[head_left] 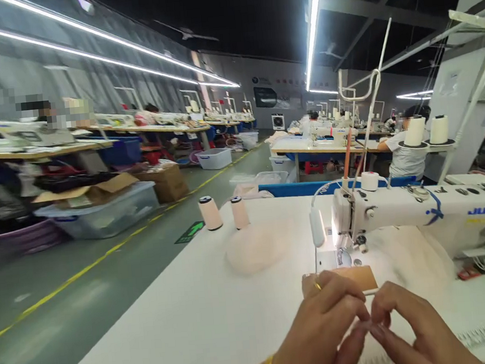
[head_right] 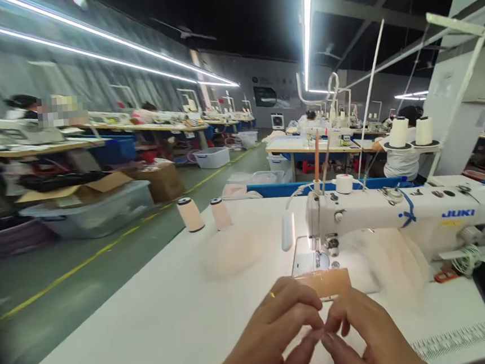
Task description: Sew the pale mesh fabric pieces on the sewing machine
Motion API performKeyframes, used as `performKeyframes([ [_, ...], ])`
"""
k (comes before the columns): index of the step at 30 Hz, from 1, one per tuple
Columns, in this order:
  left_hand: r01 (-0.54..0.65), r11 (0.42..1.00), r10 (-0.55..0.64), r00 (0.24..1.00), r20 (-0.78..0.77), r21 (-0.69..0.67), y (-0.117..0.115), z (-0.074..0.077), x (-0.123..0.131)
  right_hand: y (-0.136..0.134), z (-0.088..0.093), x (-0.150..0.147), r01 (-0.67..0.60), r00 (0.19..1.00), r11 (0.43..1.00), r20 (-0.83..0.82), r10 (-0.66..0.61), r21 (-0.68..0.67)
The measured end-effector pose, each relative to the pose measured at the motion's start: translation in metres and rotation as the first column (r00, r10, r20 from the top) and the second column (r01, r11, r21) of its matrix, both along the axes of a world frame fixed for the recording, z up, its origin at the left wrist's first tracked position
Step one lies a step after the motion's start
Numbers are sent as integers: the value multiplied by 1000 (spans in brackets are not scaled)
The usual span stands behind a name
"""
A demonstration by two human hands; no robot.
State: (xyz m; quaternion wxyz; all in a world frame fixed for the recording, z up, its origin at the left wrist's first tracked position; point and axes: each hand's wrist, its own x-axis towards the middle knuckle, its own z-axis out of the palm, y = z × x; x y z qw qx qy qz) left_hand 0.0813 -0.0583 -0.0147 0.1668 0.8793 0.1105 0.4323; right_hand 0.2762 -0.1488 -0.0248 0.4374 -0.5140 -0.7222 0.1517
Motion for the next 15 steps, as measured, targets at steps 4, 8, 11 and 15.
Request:
performKeyframes([
  [4, -30, 994, 28, 999, 20, 107, -9, 12, -4, -4, 20, -4, -22, 1000, 999, -5, 22, -40],
  [8, -37, 991, 35, 999, 15, 130, -15, 15, -5, -14, 29, -3, -53, 999, 998, 5, 52, 22],
  [11, 26, 1000, -27, 998, -56, -17, -21, 19, -8, -27, 45, 0, -78, 997, 990, -17, 76, -114],
  [15, 164, 915, -214, 972, -99, -368, -18, 13, -5, -24, 60, 9, -153, 981, 836, -184, 64, -528],
])
